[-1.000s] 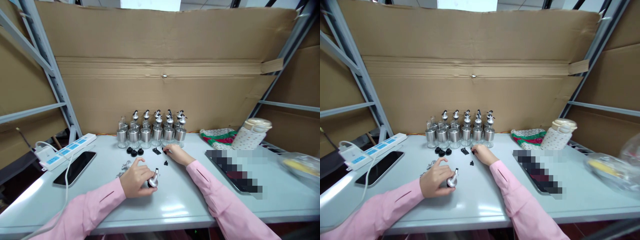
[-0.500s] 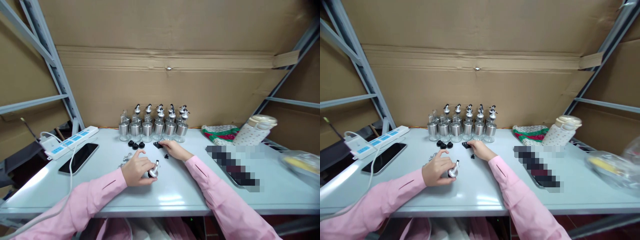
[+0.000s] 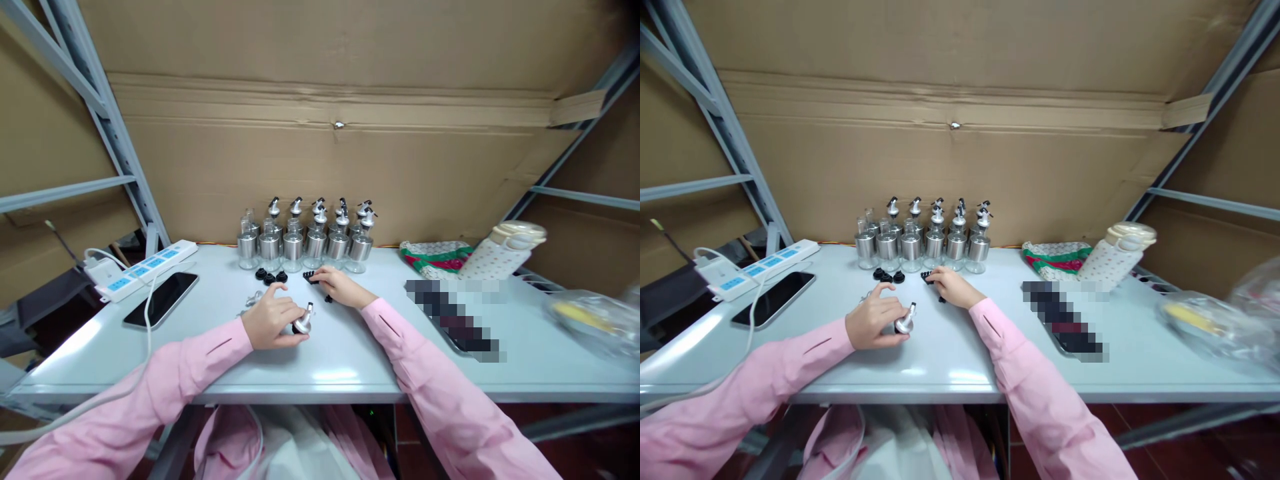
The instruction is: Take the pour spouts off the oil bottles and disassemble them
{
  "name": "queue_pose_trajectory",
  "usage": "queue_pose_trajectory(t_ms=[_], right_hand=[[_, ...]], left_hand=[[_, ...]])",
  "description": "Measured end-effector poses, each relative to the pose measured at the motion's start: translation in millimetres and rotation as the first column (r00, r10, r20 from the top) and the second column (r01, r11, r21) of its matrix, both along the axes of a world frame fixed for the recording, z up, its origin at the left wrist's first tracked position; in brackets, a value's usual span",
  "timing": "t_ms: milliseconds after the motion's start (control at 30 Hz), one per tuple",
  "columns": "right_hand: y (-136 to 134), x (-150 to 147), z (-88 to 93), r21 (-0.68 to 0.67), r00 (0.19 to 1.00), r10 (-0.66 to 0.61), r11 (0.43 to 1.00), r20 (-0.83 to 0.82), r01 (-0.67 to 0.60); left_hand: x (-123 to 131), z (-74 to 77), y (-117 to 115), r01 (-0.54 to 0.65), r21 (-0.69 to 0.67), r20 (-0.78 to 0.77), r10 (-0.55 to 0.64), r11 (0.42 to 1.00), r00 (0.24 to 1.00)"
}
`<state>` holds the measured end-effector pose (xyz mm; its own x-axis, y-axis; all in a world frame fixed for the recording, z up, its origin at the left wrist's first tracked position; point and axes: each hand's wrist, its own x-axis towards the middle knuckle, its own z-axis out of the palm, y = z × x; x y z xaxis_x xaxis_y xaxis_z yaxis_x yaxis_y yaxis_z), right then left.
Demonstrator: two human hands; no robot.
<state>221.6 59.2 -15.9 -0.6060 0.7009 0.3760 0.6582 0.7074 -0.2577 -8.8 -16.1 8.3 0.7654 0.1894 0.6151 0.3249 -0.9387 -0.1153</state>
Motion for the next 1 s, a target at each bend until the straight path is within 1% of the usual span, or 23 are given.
queue_pose_trajectory(t_ms=[100,300,500,600,667,733,800,867,900,933,1000], right_hand=[[0,-4,-0.3,0.001,0.999,0.009,1.000,0.031,-0.009],[1,-7,-2.7,-0.024,0.997,0.011,1.000,0.079,-0.009],[5,-2,-2.9,-0.053,0.992,-0.059,0.996,0.109,0.065],[0,-2,3.3,-0.049,0.995,-0.079,0.995,0.067,0.082],[-9,-4,11.8,0.025,0.996,-0.083,0.996,-0.026,0.083],[-21,-9,21.7,0.146,0.987,-0.073,0.985,-0.142,0.094],[-33,-16,29.8,0.281,0.981,-0.016,0.957,-0.193,0.071],[-42,-23,33.9,0.396,0.987,0.088,0.918,-0.135,-0.028],[-45,-26,34.5,0.433,0.988,0.130,0.898,-0.085,-0.081],[-47,-29,34.3,0.452,0.987,0.157,0.883,-0.037,-0.124],[-50,-34,32.7,0.456,0.984,0.175,0.875,0.016,-0.163]], left_hand=[[0,1.5,0,-0.003,0.012,-0.006,0.003,1.000,1.000],[0,0.5,0,-0.035,-0.012,-0.058,0.035,0.999,0.998],[-1,-0.4,2,-0.058,-0.060,-0.085,0.052,0.997,0.995],[-1,-0.6,2,-0.065,-0.065,-0.089,0.059,0.996,0.994],[-1,-1.4,3,-0.094,-0.084,-0.096,0.086,0.992,0.992],[-1,-2.8,4,-0.149,-0.128,-0.101,0.137,0.980,0.985],[-2,-4.5,6,-0.197,-0.187,-0.093,0.182,0.962,0.979],[-2,-6.0,7,-0.206,-0.230,-0.070,0.195,0.951,0.978],[-2,-6.4,8,-0.197,-0.243,-0.055,0.189,0.950,0.980],[-3,-6.7,8,-0.184,-0.251,-0.040,0.180,0.950,0.983],[-3,-6.9,7,-0.158,-0.255,-0.020,0.158,0.954,0.987]])
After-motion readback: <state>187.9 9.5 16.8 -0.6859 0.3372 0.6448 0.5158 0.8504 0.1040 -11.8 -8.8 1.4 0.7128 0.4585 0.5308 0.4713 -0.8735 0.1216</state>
